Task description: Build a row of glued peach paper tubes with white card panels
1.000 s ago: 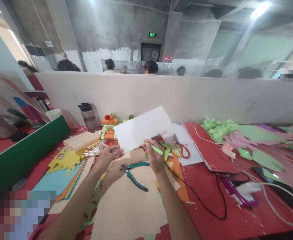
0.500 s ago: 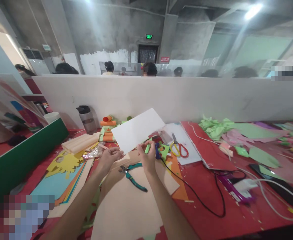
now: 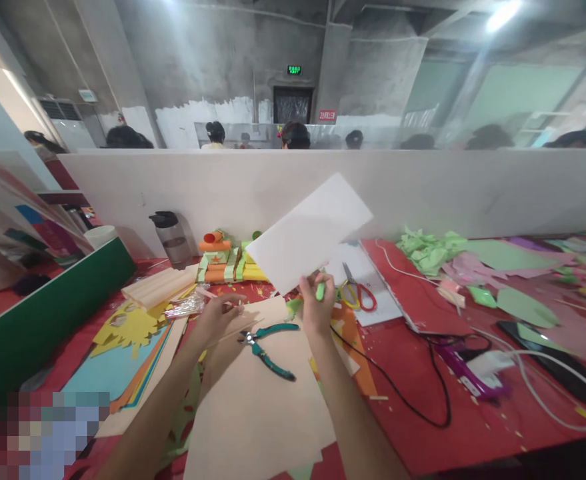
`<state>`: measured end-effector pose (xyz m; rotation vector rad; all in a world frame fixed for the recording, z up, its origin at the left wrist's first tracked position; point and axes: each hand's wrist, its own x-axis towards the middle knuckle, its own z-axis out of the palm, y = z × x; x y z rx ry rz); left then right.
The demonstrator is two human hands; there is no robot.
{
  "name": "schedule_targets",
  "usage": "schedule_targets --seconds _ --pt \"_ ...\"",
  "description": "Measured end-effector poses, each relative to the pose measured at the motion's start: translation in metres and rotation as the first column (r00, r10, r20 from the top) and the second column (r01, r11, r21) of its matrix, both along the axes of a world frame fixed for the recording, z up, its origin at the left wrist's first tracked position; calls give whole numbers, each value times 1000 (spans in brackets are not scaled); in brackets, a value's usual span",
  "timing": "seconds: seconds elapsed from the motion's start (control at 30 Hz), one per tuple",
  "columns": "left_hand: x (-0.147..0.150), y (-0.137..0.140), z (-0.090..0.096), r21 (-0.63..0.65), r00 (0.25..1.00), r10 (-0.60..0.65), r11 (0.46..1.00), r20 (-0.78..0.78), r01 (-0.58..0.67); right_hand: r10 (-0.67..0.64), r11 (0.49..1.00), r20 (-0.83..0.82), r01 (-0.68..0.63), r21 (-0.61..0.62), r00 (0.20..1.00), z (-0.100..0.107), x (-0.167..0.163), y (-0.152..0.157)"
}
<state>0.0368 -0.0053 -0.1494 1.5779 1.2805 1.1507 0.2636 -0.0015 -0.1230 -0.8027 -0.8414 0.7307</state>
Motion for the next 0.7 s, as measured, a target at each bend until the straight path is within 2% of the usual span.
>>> schedule_targets --seconds 0.1,0.23,0.33,0.47,0.57,0.63,0.7 --pt "-3 1 -7 72 961 54 997 -273 -35 -48 997 -153 55 45 987 5 19 5" --pt "1 -3 -8 79 909 10 997 -417 25 -58 996 -199 71 55 978 8 30 8" --pt "1 -4 -9 85 888 -7 995 -460 52 -82 995 -142 90 52 986 6 34 10" --pt "-3 -4 -8 101 879 6 994 -477 48 -113 993 43 111 35 993 4 34 8" --pt "-5 -4 0 85 934 30 996 -355 1 -81 997 218 80 12 973 7 29 2" --pt "-4 -5 9 35 990 -40 998 -138 45 -8 1000 312 16 -23 950 10 25 -2" --pt "-4 -8 20 -25 977 -137 989 160 143 97 995 361 -79 -65 928 12 20 -6"
